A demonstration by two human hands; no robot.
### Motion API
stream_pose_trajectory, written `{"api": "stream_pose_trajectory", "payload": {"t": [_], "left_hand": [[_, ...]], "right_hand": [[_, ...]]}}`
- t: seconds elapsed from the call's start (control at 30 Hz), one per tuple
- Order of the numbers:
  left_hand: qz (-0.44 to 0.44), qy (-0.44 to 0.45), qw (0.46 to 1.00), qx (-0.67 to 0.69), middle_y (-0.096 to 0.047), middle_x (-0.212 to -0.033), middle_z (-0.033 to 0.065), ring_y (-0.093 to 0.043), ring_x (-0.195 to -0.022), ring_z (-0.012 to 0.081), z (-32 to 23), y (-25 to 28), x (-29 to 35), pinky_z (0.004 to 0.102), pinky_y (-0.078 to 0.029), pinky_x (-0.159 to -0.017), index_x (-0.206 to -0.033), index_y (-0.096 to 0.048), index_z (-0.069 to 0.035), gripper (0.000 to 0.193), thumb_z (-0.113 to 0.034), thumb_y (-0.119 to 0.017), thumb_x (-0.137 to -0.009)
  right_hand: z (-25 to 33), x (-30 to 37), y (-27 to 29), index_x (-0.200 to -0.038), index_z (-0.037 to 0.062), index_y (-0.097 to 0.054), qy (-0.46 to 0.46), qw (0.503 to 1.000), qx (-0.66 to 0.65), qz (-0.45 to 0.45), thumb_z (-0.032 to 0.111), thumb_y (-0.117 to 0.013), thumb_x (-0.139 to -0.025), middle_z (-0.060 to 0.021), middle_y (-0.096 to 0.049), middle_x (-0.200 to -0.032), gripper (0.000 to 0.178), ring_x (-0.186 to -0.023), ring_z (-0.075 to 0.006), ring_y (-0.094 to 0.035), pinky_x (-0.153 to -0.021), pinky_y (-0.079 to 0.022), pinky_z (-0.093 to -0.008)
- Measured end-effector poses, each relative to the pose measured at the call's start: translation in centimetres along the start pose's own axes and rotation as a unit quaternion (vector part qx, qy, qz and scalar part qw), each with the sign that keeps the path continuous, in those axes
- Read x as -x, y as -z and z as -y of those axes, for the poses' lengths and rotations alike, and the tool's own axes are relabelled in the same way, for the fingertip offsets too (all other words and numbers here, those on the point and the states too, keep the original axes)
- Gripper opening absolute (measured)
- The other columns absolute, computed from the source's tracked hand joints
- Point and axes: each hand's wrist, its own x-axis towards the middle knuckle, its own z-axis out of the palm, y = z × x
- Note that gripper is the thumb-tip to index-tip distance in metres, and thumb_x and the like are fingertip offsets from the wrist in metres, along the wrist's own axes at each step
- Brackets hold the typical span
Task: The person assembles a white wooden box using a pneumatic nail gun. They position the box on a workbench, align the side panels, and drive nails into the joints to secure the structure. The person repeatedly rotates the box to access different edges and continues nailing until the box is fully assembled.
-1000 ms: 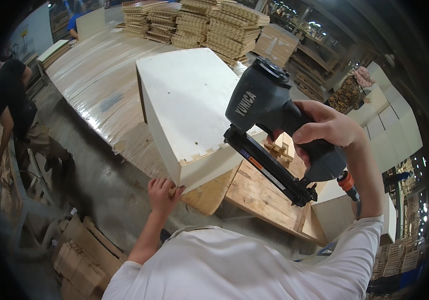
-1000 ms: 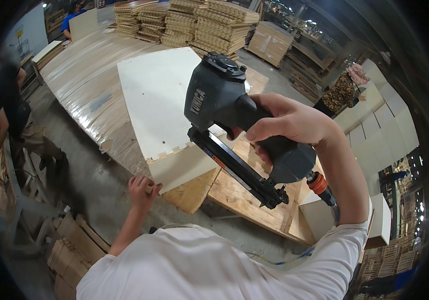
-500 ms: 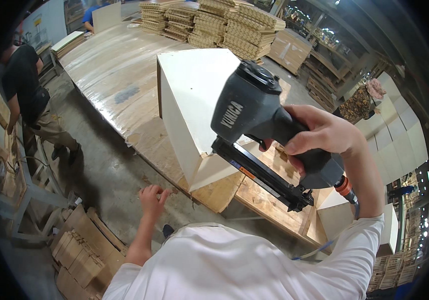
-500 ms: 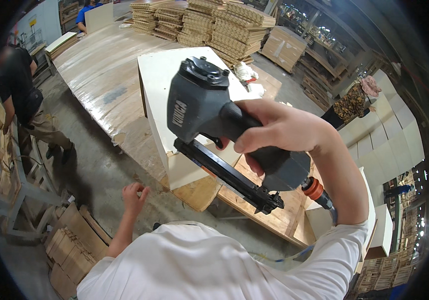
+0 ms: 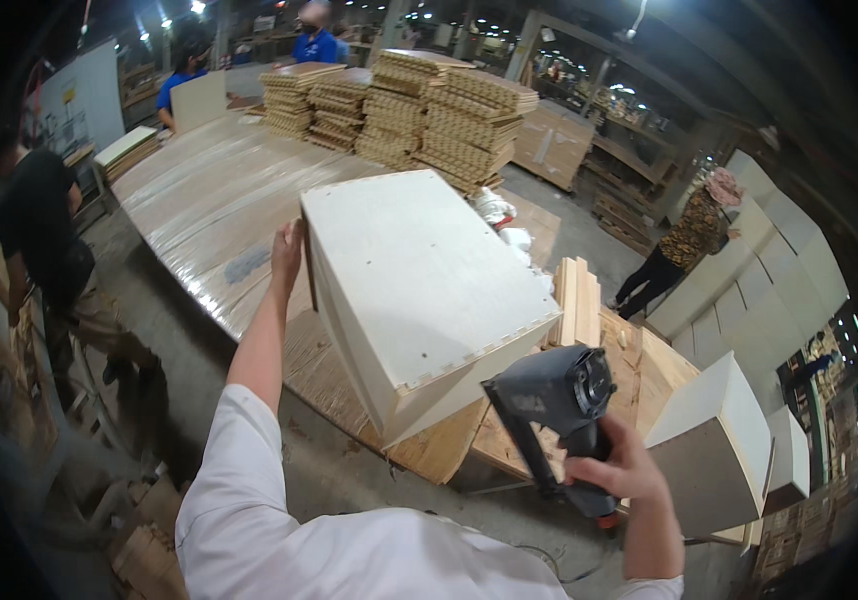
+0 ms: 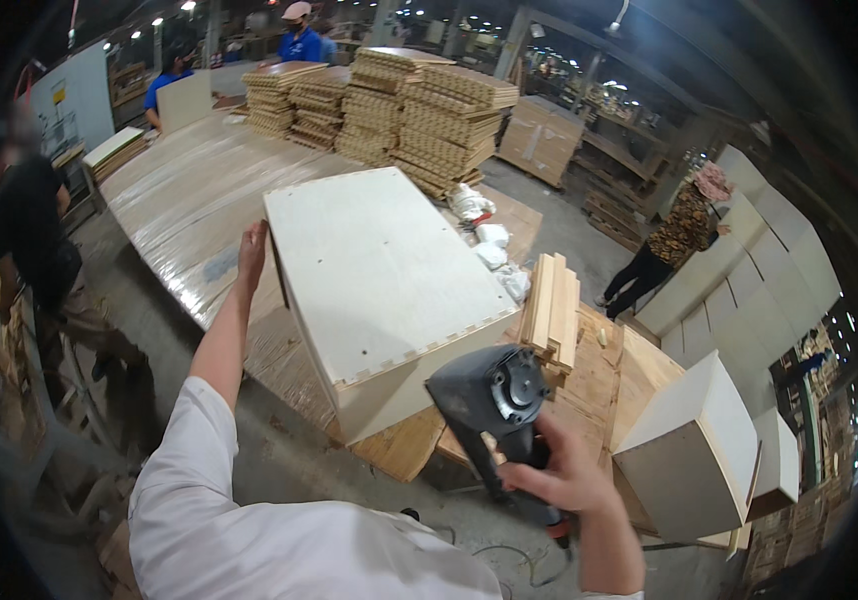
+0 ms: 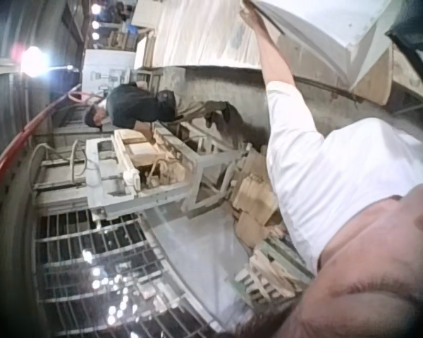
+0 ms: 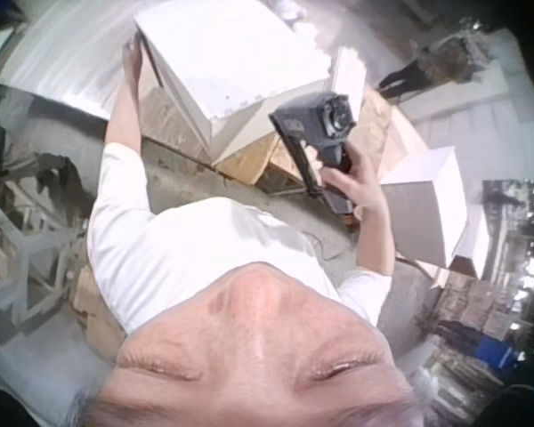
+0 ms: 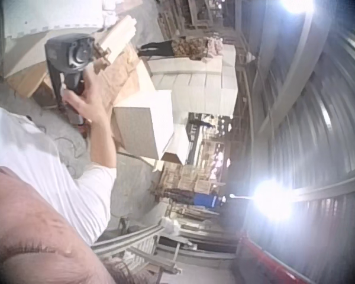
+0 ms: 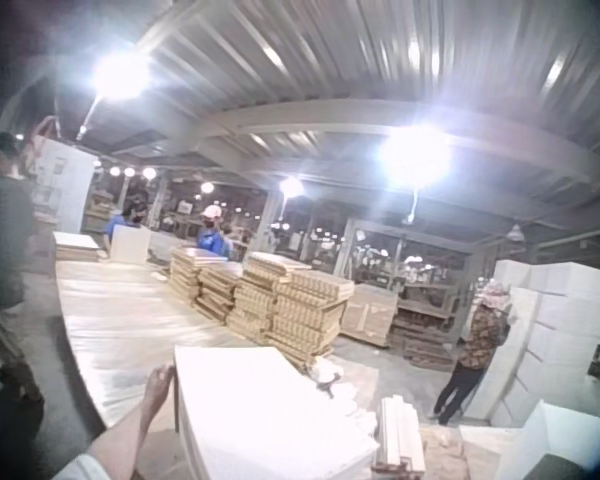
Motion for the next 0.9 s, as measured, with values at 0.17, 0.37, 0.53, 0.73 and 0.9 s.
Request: {"api": "stream_pose_trajectory", "payload": {"t": [0.17, 0.37, 0.53, 0.73, 0.9], "left_hand": [[0.172, 0.175, 0.952, 0.181, -0.064, -0.099, 0.0068, -0.055, -0.094, 0.0153, 0.5, -6.1, -0.1, 0.0287, -0.041, -0.087, -0.116, -0.059, 0.001, 0.054, -0.044, -0.034, -0.102], [0.018, 0.167, 0.935, 0.313, -0.062, -0.113, 0.0058, -0.058, -0.101, 0.0201, 2.7, 4.2, 4.3, 0.0341, -0.042, -0.092, -0.132, -0.047, 0.000, 0.048, -0.036, -0.036, -0.102], [-0.157, 0.112, 0.959, -0.209, -0.062, -0.113, 0.0173, -0.059, -0.102, 0.0318, -1.5, 14.2, 13.0, 0.0381, -0.044, -0.087, -0.125, -0.053, 0.001, 0.050, -0.040, -0.039, -0.100], [-0.053, 0.031, 0.977, -0.205, -0.056, -0.081, 0.0127, -0.055, -0.073, 0.0273, -14.6, 10.7, 24.0, 0.0361, -0.043, -0.069, -0.092, -0.053, 0.000, 0.019, -0.019, -0.055, -0.093], [0.091, -0.109, 0.989, -0.030, -0.053, -0.075, 0.0060, -0.049, -0.053, 0.0153, -20.0, 5.1, 29.2, 0.0308, -0.041, -0.047, -0.080, -0.054, -0.004, 0.017, -0.010, -0.069, -0.074]], "right_hand": [[-3.0, 0.6, -1.8, -0.119, -0.0001, -0.053, -0.005, 0.996, -0.076, -0.042, -0.001, -0.070, -0.076, -0.0062, -0.061, -0.094, 0.046, -0.073, -0.0127, -0.062, -0.065, -0.052, -0.0276], [-3.1, 0.3, -0.2, -0.109, -0.0040, -0.057, -0.004, 0.997, -0.073, -0.035, -0.001, -0.072, -0.065, -0.0113, -0.064, -0.088, 0.046, -0.068, -0.0191, -0.064, -0.062, -0.052, -0.0328], [-2.6, -5.4, 2.3, -0.122, -0.0033, -0.050, 0.045, 0.999, -0.010, 0.018, 0.002, -0.070, -0.071, -0.0092, -0.061, -0.096, 0.055, -0.081, -0.0161, -0.061, -0.072, -0.050, -0.0306], [-2.9, -20.0, 5.7, -0.125, -0.0046, -0.047, 0.192, 0.946, 0.236, -0.111, 0.007, -0.064, -0.075, -0.0209, -0.061, -0.096, 0.054, -0.090, -0.0253, -0.060, -0.082, -0.047, -0.0339], [-0.3, -19.0, 8.9, -0.124, -0.0016, -0.048, 0.158, 0.964, 0.154, -0.146, 0.006, -0.063, -0.078, -0.0099, -0.061, -0.083, 0.049, -0.064, -0.0147, -0.062, -0.059, -0.050, -0.0300]]}}
